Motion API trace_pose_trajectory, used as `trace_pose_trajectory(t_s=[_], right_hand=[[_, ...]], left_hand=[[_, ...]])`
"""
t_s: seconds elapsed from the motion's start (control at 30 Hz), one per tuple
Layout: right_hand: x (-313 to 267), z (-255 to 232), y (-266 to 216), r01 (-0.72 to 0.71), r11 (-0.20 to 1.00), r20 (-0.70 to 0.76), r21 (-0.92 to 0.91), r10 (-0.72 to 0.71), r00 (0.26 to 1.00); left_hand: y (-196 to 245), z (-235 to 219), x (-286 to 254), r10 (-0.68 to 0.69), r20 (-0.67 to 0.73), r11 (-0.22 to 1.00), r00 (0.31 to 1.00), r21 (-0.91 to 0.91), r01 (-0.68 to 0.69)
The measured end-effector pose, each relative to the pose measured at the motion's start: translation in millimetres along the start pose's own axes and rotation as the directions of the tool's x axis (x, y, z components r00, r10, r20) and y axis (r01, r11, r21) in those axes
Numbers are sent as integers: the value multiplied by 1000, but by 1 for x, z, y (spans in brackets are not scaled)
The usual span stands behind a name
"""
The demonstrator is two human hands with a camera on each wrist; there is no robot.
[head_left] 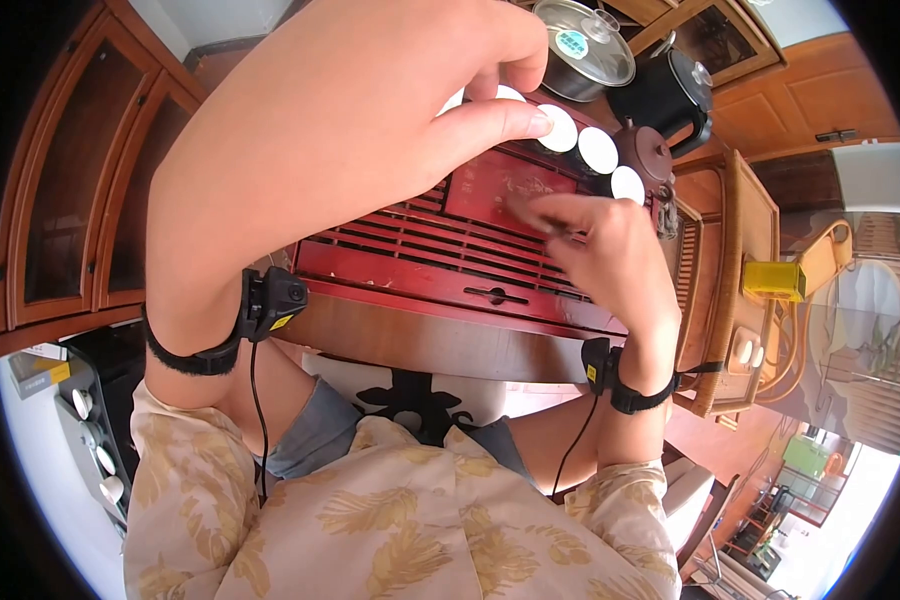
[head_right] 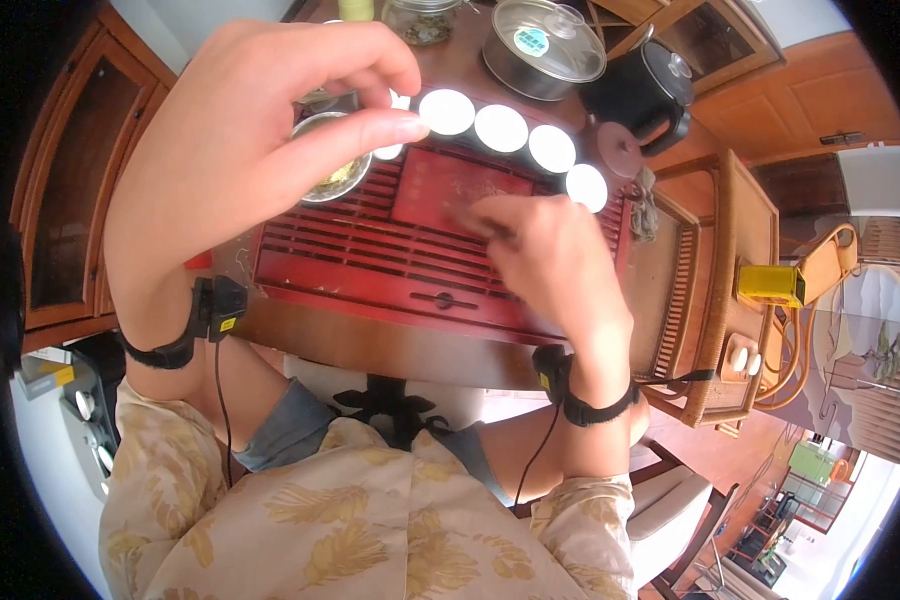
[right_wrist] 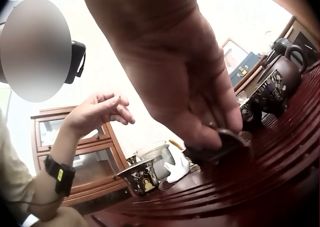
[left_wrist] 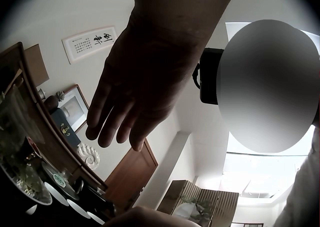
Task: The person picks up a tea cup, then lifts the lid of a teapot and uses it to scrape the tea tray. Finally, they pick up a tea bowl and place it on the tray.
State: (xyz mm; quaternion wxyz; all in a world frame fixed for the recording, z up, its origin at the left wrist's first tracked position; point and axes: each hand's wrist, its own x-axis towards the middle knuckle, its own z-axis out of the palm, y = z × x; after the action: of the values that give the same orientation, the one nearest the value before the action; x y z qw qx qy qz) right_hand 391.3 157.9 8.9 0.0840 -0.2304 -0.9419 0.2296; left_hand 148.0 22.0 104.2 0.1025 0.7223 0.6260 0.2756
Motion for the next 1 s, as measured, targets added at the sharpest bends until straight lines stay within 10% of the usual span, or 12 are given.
trace_pose_trajectory(t_s=[0.13, 0.47, 0.73, 1.0], right_hand=[[-4, -8, -14, 61, 991, 209, 120, -85, 974], [7, -4, 3, -240, 964, -181, -113, 218, 959], [14, 47, -25, 155, 985, -230, -79, -170, 958], [6, 21, -42, 215, 973, 194, 86, -228, 954]], left_hand=[[-7, 20, -2, 23, -166, 1000, 986, 14, -21], [1, 3, -2, 14, -50, 998, 999, 62, -10], [4, -5, -1, 22, 1, 996, 1000, 85, -22], [19, -16, -3, -6, 28, 1000, 1000, 28, 5]])
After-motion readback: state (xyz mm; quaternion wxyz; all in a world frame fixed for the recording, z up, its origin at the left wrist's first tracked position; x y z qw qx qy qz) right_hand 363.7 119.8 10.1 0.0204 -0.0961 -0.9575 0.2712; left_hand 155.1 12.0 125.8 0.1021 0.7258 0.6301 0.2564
